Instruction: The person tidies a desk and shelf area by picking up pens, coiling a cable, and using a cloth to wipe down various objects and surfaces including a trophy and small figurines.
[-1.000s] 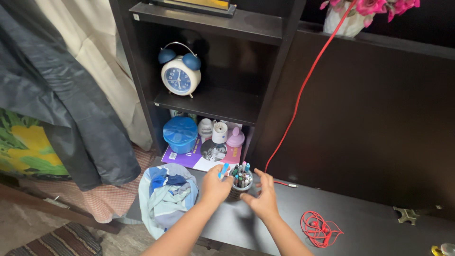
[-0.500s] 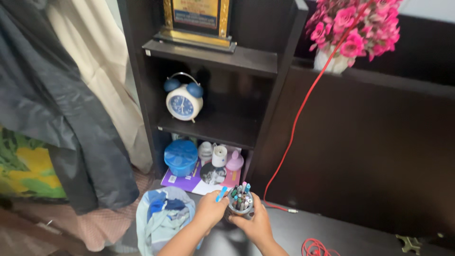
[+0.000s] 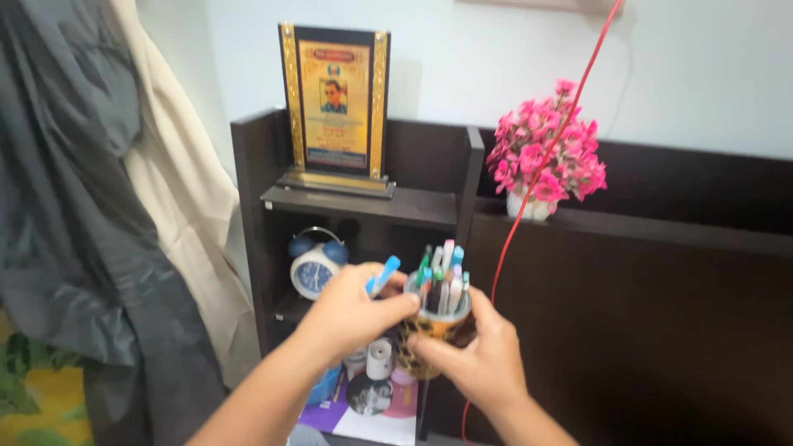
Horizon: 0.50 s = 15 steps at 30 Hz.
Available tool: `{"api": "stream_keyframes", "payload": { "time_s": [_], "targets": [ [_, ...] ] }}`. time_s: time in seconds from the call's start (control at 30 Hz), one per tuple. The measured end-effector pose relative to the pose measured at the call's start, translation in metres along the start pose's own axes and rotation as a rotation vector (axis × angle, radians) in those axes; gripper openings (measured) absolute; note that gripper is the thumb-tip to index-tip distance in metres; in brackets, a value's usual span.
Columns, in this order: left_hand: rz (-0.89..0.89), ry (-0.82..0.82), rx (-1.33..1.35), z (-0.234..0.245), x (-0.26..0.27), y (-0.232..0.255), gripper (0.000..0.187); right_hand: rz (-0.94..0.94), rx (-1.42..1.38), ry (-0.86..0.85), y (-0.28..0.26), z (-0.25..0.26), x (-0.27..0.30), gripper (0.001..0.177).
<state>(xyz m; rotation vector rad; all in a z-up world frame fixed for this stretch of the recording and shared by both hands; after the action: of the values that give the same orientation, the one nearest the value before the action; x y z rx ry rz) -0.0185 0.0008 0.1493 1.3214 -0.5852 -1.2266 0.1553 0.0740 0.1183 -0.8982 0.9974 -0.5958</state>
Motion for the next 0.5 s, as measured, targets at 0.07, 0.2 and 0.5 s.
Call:
{"api": "stream_keyframes", "payload": {
  "time_s": [0.07,0.2,0.5],
  "targets": [
    [-0.071,-0.008,0.000,0.011,-0.017,0.024,0.027,0.064,0.085,0.030,-0.026,0.005,-0.020,0.065],
    [-0.216,-0.105,0.065,0.032,-0.053,0.056,0.026,0.053,0.343,0.121,-0.062,0.003,-0.061,0.071],
    [-0.187,-0.110,0.110,0.063,-0.148,0.074,0.028,0.163,0.499,0.298,-0.077,-0.028,-0.143,0.080]
  ]
}}
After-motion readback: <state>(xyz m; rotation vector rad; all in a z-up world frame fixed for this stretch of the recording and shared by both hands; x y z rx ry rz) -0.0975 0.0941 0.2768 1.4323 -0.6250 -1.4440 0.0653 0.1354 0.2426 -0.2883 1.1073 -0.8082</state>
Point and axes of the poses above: each hand's wrist, its own x-axis away from the middle knuckle, its own z-axis out of the back of the hand, y = z × x, the point moved 1 cm from there along -x, towards the middle knuckle, and after that the axes turned 2 degrees about -z, right-handed, at the moved point
